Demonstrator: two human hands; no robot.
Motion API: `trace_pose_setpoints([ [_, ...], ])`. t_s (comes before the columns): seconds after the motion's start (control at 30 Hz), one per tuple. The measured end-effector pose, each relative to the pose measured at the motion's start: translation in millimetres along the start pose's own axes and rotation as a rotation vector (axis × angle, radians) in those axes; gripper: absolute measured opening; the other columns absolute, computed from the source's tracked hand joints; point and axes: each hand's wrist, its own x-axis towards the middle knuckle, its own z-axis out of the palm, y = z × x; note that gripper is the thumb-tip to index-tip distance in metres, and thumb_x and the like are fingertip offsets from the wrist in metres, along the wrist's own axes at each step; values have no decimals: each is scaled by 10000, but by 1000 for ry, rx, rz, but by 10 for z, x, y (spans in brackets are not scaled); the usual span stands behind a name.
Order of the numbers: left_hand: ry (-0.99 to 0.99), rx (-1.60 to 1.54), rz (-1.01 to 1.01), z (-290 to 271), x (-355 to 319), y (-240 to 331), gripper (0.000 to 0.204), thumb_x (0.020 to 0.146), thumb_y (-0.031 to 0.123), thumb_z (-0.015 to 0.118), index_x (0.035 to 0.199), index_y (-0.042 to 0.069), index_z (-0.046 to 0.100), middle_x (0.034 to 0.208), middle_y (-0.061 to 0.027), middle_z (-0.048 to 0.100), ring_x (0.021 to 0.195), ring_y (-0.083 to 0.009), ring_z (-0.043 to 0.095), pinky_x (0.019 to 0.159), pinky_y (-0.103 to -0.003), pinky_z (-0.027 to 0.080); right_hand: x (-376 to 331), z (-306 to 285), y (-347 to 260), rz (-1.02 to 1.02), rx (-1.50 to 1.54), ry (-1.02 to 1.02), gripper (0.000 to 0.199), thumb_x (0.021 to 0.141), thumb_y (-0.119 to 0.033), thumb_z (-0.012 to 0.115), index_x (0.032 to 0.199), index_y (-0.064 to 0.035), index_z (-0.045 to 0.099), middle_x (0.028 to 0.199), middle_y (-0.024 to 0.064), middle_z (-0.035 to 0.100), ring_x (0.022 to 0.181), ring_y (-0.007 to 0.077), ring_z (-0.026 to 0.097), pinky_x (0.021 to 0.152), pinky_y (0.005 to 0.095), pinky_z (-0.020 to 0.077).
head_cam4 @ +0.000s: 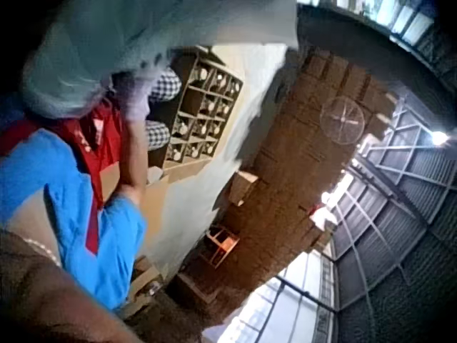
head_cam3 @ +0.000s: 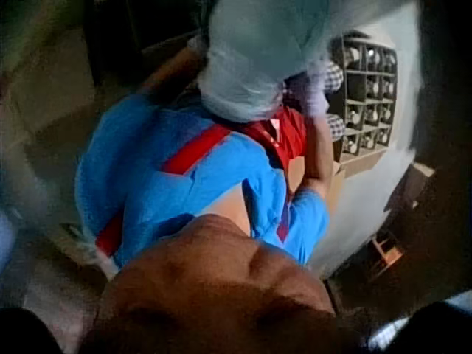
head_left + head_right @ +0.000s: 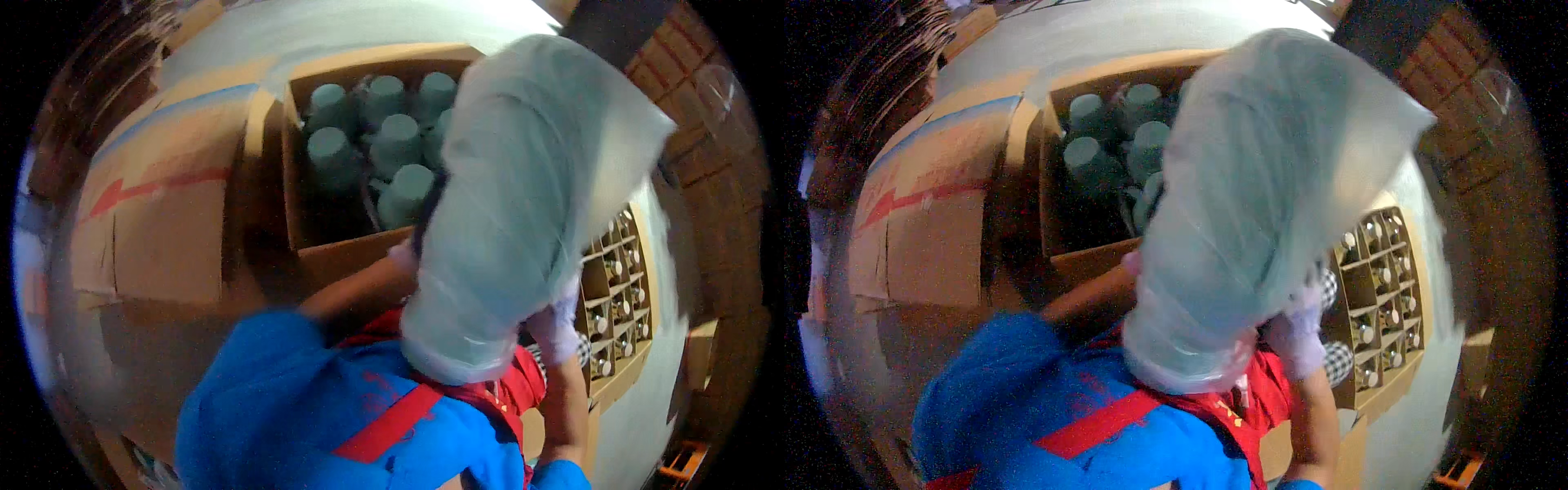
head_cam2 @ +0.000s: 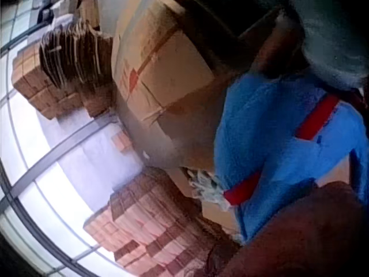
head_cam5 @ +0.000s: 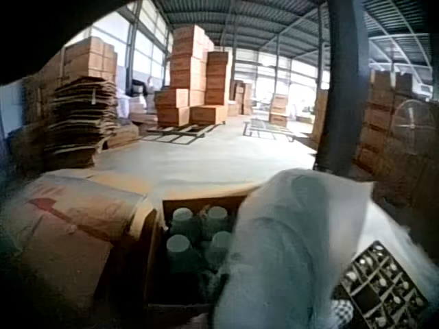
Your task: The person sits on the warehouse floor and repeatedly packs light green plastic containers into a cardboard box. They pick up a stack of containers, place them into a clear plastic bag, and then place the bag into the box. This process is repeated multiple times throughout the video.
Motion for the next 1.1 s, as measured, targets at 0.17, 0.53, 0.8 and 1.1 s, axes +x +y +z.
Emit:
trace_pose_setpoints([
  [0.17, 218, 585, 85, -490, -1268, 691, 499, 898, 265, 638, 1331, 41, 531, 1357, -171, 536, 1232, -301, 514, 1059, -376, 397, 229, 961, 482, -279, -371, -645, 424, 763, -95, 638, 1181, -28, 612, 1226, 195, 590, 1171, 390, 540, 974, 498, 458],
  [0.53, 342, 1699, 338, -1419, -915, 1676, 518, 745, 58, 671, 1259, 72, 608, 1333, -180, 550, 1213, -372, 531, 1024, -446, 442, 1235, 2040, 951, -154, -1394, -992, 361, 901, -77, 468, 1250, -11, 538, 1248, 241, 563, 1123, 409, 565, 957, 459, 458],
  [0.8, 721, 1857, 14, -3077, -703, 1791, 377, 903, 88, 513, 1274, 39, 557, 1137, -198, 633, 1132, -349, 596, 941, -430, 499, 943, 1055, 20, -331, -1243, -476, 420, 905, -15, 533, 1324, -33, 541, 1403, 149, 507, 1294, 266, 498, 1079, 371, 408],
  [1.1, 131, 2071, -989, -4047, -62, 2130, 377, 965, 168, 443, 1327, 87, 514, 1233, -142, 613, 1115, -291, 606, 918, -408, 512, 447, 514, 6, -191, -1325, -328, 395, 894, -105, 610, 1280, -31, 575, 1327, 185, 564, 1261, 335, 510, 1073, 394, 377],
])
